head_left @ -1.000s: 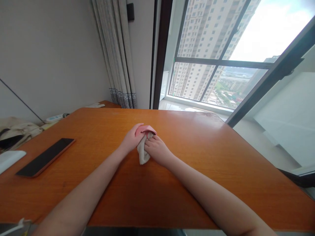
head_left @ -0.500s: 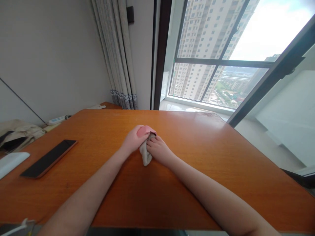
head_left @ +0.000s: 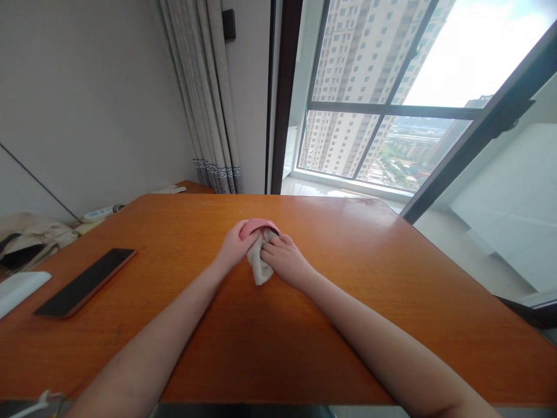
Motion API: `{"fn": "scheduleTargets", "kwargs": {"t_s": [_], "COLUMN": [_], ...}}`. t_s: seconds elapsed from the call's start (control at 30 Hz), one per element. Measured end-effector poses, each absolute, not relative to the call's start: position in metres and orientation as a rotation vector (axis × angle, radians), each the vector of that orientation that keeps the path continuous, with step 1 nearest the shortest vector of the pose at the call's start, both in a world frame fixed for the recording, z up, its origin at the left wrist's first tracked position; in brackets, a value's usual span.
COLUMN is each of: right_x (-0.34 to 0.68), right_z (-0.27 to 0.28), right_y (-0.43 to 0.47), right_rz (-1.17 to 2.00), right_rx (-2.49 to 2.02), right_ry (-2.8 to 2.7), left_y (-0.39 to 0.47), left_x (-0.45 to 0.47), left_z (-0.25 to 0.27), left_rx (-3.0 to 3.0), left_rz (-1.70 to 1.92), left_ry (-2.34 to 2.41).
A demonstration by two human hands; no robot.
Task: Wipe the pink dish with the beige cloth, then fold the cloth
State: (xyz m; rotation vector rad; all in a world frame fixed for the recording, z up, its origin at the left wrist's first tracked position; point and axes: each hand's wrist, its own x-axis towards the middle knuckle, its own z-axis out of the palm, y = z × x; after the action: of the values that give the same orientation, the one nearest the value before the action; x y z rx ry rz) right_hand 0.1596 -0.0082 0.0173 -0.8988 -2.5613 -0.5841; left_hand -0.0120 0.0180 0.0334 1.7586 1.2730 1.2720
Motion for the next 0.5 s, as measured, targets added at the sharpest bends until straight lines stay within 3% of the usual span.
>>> {"fn": "scheduleTargets", "kwargs": {"t_s": [0.07,0.3,0.5], "right_x": [0.16,0.163,0.169], "right_z": [0.014,0.009,0.02], "right_y": [-0.006,-0.004,-0.004], "right_rz": [-0.588,-0.572,-0.593], "right_rx": [-0.925,-0.964,-0.827], "right_ry": [-2.566,-2.482,-2.545], "left_y": [0.02,0.007,0.02], "left_x": [-0.015,0.018,0.002], "left_z": [0.032,0.001,0.016], "left_rx": [1.772,1.165,1.433], "left_rz": [1.209,1.481,1.362], "left_ry": [1.264,1.106,1.187]}}
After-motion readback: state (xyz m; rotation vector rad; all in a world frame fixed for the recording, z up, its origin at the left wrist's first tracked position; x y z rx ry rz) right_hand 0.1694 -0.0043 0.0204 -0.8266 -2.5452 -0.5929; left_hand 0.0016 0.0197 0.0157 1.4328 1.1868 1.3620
